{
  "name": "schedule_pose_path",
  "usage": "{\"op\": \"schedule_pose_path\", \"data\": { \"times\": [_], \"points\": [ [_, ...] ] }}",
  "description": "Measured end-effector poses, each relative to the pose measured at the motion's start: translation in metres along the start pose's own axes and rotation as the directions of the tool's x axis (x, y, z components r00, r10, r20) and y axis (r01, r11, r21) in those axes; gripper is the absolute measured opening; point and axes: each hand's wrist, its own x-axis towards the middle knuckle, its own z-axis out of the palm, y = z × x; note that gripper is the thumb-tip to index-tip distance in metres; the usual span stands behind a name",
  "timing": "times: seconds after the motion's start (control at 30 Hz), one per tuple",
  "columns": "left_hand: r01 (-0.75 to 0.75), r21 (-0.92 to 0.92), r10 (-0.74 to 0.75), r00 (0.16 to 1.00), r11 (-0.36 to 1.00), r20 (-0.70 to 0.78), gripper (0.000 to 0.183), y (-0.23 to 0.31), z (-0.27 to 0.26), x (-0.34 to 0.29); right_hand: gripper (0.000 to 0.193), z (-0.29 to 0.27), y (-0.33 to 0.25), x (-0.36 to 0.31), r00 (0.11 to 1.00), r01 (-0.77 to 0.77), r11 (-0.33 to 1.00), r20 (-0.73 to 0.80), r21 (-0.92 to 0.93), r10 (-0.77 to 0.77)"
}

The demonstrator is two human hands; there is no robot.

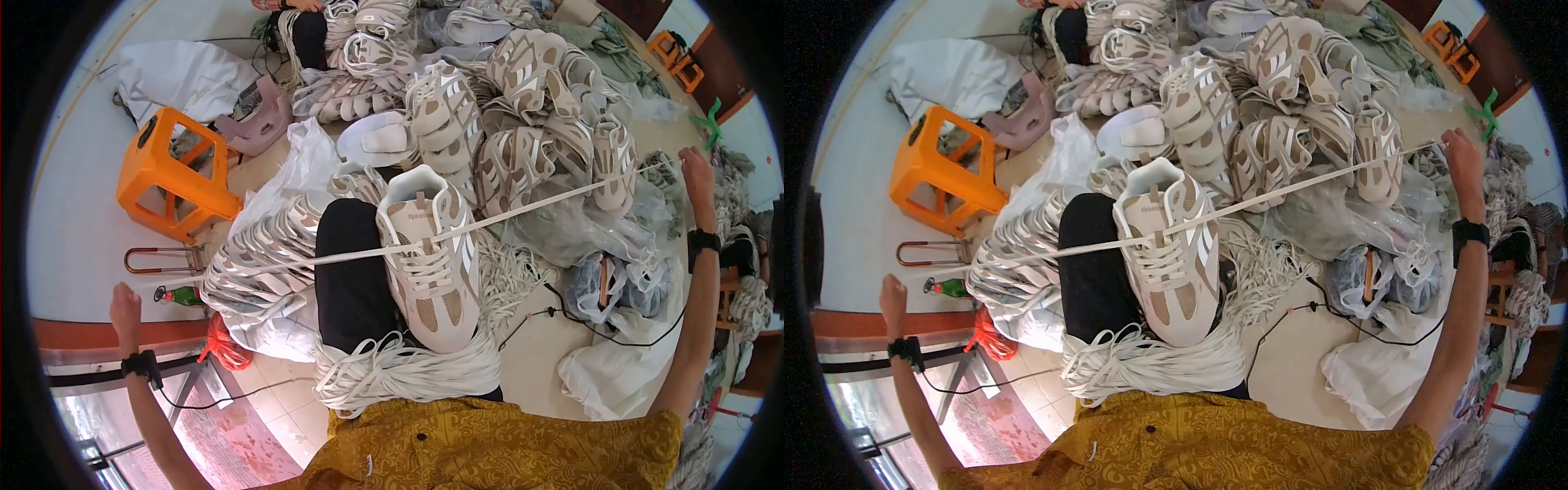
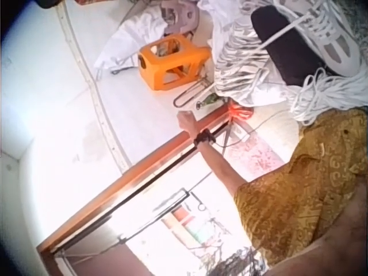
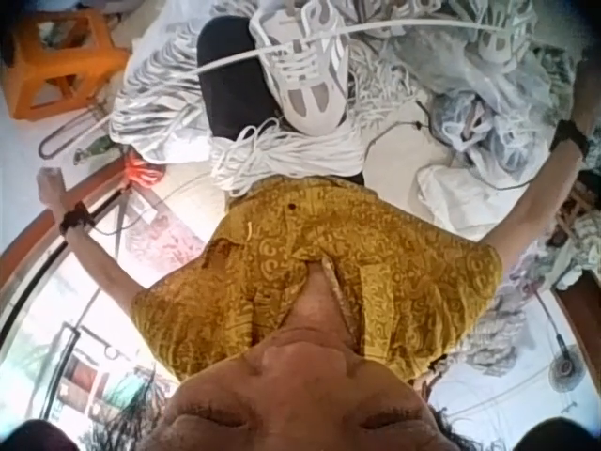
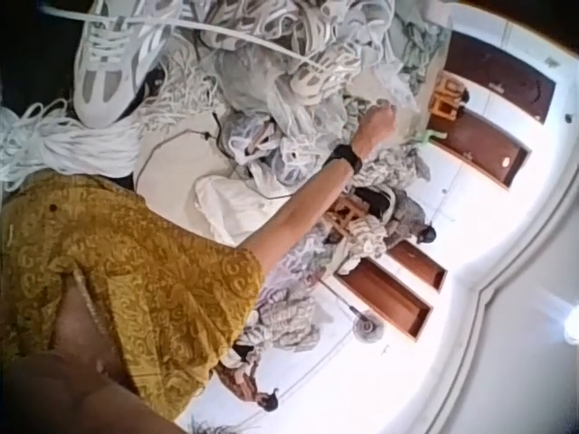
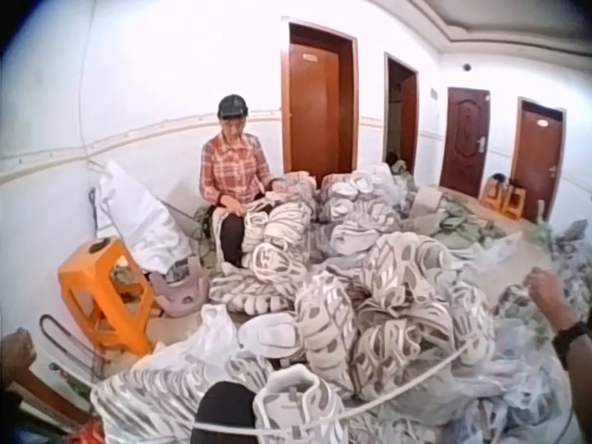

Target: Threading laces into shoe eyelets for multiple shoes in a factory setting.

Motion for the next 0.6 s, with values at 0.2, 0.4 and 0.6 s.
{"op": "schedule_pose_path", "data": {
  "times": [0.2, 0.4, 0.6],
  "points": [
    [-0.098, -0.173, 0.100, 0.995, 0.980, 0.004, 0.014, -0.016, 0.003, -0.020, 0.011, -0.004, -0.025, 0.009, 0.994, 0.073, 0.992, -0.092, 0.100, -0.064],
    [-0.408, -0.773, 0.431, 0.881, 0.486, -0.194, 0.037, 0.274, -0.105, -0.011, 0.013, 0.040, -0.089, 0.001, 0.964, 0.209, 0.960, 0.203, -0.186, -0.171],
    [-0.584, -0.754, 0.704, 0.669, 0.299, -0.238, 0.063, 0.394, -0.138, -0.052, 0.032, -0.010, -0.309, -0.022, 0.826, 0.282, 0.289, -0.078, 0.915, -0.558]
  ]
}}
